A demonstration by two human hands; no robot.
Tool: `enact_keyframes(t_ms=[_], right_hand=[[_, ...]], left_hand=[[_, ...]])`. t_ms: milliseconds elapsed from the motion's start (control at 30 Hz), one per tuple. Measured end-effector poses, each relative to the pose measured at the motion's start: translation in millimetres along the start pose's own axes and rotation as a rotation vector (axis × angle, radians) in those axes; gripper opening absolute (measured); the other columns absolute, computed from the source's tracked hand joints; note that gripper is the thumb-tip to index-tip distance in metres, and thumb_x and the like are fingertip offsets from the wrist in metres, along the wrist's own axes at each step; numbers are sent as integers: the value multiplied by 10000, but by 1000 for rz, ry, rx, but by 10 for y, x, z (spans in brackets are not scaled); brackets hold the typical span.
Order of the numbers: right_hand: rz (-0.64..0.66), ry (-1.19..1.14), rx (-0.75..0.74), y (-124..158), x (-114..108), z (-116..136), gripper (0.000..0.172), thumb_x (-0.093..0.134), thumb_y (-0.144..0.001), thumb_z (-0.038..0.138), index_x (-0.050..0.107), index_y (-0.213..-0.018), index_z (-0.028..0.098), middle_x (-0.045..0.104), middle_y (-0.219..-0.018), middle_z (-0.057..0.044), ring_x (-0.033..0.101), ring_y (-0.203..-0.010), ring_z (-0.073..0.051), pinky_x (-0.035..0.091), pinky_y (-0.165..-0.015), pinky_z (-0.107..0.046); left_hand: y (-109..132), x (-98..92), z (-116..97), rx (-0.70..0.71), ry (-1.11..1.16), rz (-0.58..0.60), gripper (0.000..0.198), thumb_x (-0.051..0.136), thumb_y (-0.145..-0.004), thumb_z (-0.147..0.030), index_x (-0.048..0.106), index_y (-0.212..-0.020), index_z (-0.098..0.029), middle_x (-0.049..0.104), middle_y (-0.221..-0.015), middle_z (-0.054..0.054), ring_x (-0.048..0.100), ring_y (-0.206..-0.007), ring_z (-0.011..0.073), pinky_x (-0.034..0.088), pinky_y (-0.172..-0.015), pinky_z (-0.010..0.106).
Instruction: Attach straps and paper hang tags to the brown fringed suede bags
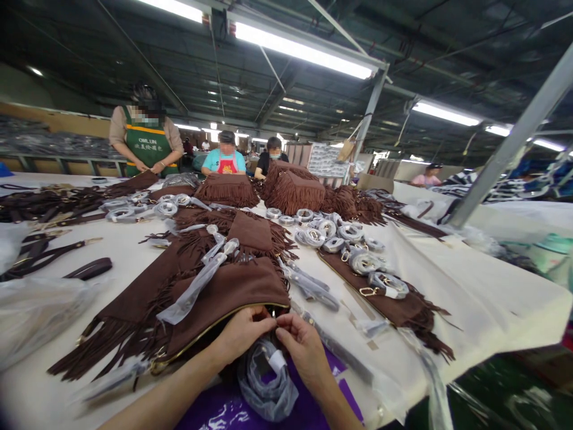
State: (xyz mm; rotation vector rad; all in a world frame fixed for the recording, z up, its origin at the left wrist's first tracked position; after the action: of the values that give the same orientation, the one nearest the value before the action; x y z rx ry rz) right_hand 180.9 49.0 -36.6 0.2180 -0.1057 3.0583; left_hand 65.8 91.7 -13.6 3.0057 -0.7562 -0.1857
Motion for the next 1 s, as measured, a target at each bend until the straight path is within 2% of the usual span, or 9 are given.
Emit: enact_keyframes(t_ms=[133, 267, 367, 467, 600, 700, 833, 900, 1000], right_hand=[[27, -33, 23, 11, 29, -3, 401, 870, -653, 499, 701, -861, 201, 685, -729, -6, 570, -660, -170, 397, -620, -263], [53, -121, 59, 44, 28, -38, 380, 863, -693, 462, 678, -926, 225, 684, -768, 13, 590, -698, -147, 415, -644, -236], [71, -198, 93, 70, 22, -63, 385, 864, -694, 444, 675, -951, 227, 683, -797, 15, 597, -711, -132, 432, -664, -225], [91, -258, 147, 89, 8, -75, 373, 867, -679, 396, 685, -949, 214, 685, -823, -2, 616, -739, -146, 462, -711, -250], [90, -303, 204, 106, -45, -66, 275, 844, -663, 320, 685, -853, 202, 665, -749, 8, 585, -645, -123, 447, -635, -224], [94, -289, 210, 118, -44, -48, 278, 840, -689, 347, 686, -856, 188, 645, -725, 8, 552, -620, -116, 419, -598, -210], [107, -231, 173, 122, -1, -26, 281, 868, -713, 350, 663, -771, 166, 555, -614, 40, 440, -540, -86, 326, -510, -187], [101, -234, 137, 120, -11, 1, 296, 870, -714, 364, 640, -734, 178, 541, -627, 44, 435, -564, -92, 340, -535, -196], [89, -260, 106, 130, -65, 35, 307, 830, -751, 444, 654, -750, 193, 578, -715, 24, 484, -656, -115, 402, -640, -218]], left_hand=[[-27, 2, 66, -46, 113, -41, 104, 601, -629, -253, 551, -587, -172, 475, -578, -46, 416, -633, 134, 328, -636, 267], [-44, -40, 172, -147, 240, -54, 107, 540, -649, -285, 559, -631, -182, 542, -657, -9, 487, -663, 154, 415, -667, 279], [-44, -85, 212, -199, 293, -32, 148, 573, -620, -315, 592, -653, -172, 583, -704, 13, 516, -693, 163, 445, -691, 291], [-44, -99, 220, -212, 288, 21, 162, 608, -571, -317, 587, -601, -160, 566, -652, 11, 502, -662, 157, 433, -681, 294], [-33, -91, 164, -176, 261, 89, 170, 604, -563, -326, 554, -598, -168, 520, -643, -6, 474, -655, 151, 412, -648, 286], [9, -71, 55, -118, 183, 146, 170, 612, -594, -327, 544, -610, -172, 500, -641, -17, 449, -652, 147, 380, -646, 285], [87, -32, -110, -19, 29, 258, 134, 601, -626, -296, 548, -624, -173, 470, -612, -38, 397, -620, 131, 310, -618, 276], [107, -25, -138, 2, -10, 322, 121, 596, -625, -281, 546, -618, -171, 457, -599, -44, 385, -611, 125, 293, -608, 271], [83, -70, -127, 22, -35, 348, 131, 578, -654, -299, 547, -647, -171, 460, -621, -42, 385, -620, 125, 283, -606, 269]])
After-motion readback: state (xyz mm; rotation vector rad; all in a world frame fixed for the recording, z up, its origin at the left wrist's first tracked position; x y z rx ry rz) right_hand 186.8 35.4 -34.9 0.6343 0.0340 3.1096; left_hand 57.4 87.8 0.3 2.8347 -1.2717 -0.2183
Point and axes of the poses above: each hand's wrist, its own y-axis away from the middle knuckle, its own x-axis out of the palm, z = x × y, the point moved 9 cm from there along -y, towards the middle knuckle
